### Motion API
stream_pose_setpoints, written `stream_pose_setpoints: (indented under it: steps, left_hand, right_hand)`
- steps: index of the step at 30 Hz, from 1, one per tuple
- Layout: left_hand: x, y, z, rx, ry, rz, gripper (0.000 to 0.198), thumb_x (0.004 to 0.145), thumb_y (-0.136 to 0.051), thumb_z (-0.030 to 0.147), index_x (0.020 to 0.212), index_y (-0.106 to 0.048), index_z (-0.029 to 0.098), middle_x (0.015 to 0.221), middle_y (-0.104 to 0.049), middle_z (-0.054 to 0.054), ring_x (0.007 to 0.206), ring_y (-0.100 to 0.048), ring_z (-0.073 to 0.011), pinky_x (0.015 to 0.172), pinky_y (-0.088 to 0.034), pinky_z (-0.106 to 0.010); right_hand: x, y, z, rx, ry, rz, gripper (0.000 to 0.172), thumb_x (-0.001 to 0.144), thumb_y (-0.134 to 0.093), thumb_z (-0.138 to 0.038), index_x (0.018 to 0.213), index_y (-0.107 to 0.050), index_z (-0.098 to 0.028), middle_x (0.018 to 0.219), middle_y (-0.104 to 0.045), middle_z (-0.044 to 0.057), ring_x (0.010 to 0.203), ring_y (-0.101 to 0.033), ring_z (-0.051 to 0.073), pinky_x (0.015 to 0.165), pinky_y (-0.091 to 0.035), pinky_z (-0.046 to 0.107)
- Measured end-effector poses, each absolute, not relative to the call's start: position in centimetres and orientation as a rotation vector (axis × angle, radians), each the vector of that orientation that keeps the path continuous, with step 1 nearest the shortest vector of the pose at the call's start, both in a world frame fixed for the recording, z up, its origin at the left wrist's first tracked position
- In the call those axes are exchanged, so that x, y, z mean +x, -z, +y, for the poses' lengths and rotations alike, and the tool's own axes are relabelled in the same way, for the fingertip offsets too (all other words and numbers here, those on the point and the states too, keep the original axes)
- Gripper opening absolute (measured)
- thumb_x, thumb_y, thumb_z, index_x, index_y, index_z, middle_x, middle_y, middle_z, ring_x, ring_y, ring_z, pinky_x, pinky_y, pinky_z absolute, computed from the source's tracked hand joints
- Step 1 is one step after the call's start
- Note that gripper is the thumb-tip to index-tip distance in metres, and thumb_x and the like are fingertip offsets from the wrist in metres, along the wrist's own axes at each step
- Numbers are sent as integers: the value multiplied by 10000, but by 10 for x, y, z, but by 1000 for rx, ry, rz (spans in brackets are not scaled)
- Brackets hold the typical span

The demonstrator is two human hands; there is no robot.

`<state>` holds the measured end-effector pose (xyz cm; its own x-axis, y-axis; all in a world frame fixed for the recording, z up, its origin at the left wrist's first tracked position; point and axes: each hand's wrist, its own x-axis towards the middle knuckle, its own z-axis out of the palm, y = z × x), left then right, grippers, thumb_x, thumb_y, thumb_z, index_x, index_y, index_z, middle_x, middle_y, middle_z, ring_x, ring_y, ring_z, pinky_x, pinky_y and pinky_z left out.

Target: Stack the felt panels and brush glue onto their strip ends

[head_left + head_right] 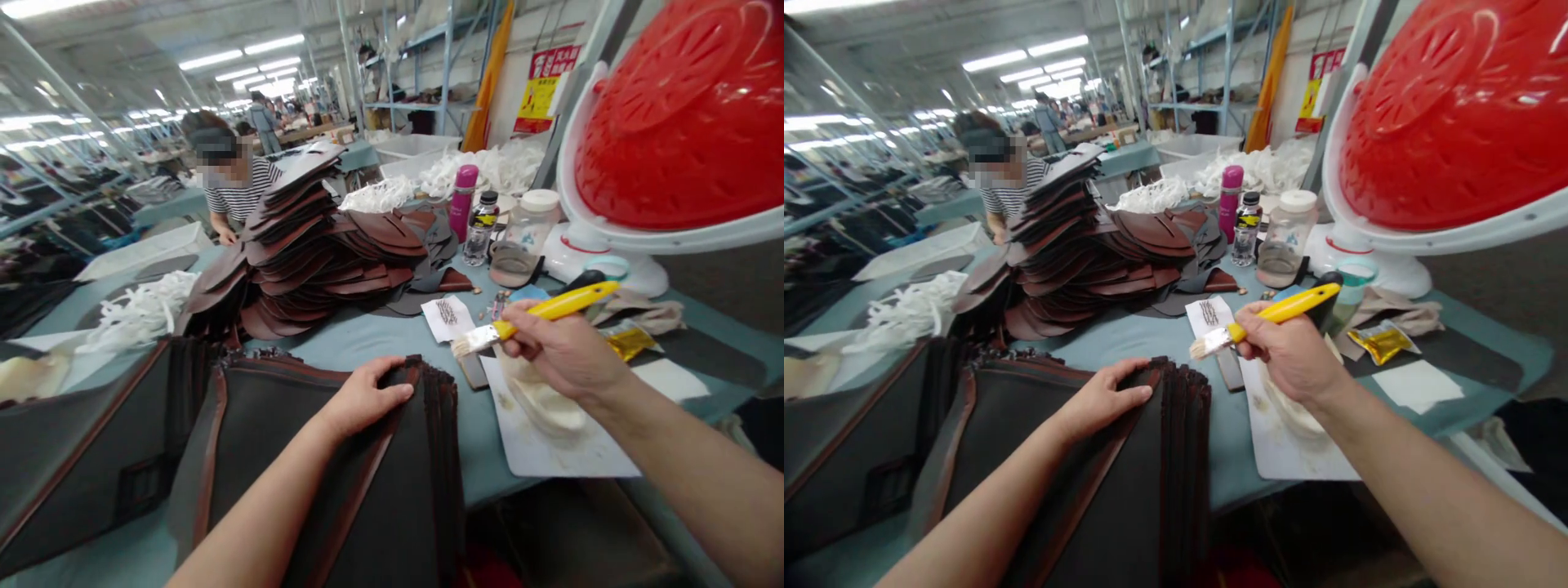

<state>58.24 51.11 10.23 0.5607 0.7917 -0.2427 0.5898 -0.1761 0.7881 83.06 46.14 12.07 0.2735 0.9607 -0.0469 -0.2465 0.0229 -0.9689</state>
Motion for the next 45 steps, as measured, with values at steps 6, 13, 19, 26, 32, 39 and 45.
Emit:
stream_pose_setpoints:
  steps: [6,13,19,26,32,39,45]
  left_hand:
    - [586,-102,505,2038,-323,1135,445,698,-606,312,1112,-571,156,1121,-588,-79,1068,-516,-228,982,-374,-341]
    - [585,-97,496,2044,-401,1207,482,688,-634,330,1136,-574,160,1208,-531,-93,1136,-467,-228,1035,-320,-338]
    - [584,-88,492,1959,-503,1263,331,700,-643,306,995,-633,158,1048,-590,-77,1007,-531,-202,960,-385,-328]
    - [587,-96,488,1995,-470,1422,257,629,-707,286,841,-579,215,928,-575,-21,958,-502,-225,856,-390,-382]
    - [586,-99,481,2157,-547,1423,152,714,-652,251,836,-564,236,900,-606,10,932,-515,-205,835,-316,-385]
    - [584,-103,469,2436,-720,1397,58,807,-542,194,765,-577,213,779,-617,3,798,-525,-175,749,-297,-352]
    - [585,-106,463,2580,-787,1378,116,824,-502,197,724,-561,194,745,-620,-12,758,-518,-179,746,-289,-371]
  right_hand:
    - [794,-121,477,-1323,-1191,-1383,160,724,-616,-312,758,-580,-160,569,-536,-18,524,-505,118,498,-395,232]
    - [790,-127,479,-1371,-950,-1402,192,732,-592,-351,775,-577,-164,625,-543,-5,549,-504,132,517,-402,251]
    - [781,-131,486,-1435,-923,-1583,145,727,-556,-309,699,-574,-167,573,-505,-17,525,-467,126,507,-370,251]
    - [778,-129,489,-1350,-1075,-1567,157,742,-568,-313,714,-570,-158,569,-507,-20,507,-463,115,481,-361,236]
    - [794,-127,499,-1335,-1006,-1371,171,758,-586,-328,744,-547,-162,547,-507,-30,496,-458,110,480,-350,230]
    - [792,-136,489,-1191,-1177,-1615,107,736,-610,-274,740,-569,-175,649,-540,-7,599,-502,133,545,-402,242]
    - [805,-168,461,-1127,-1176,-2105,102,810,-553,-259,798,-636,-199,739,-601,22,703,-542,165,661,-426,274]
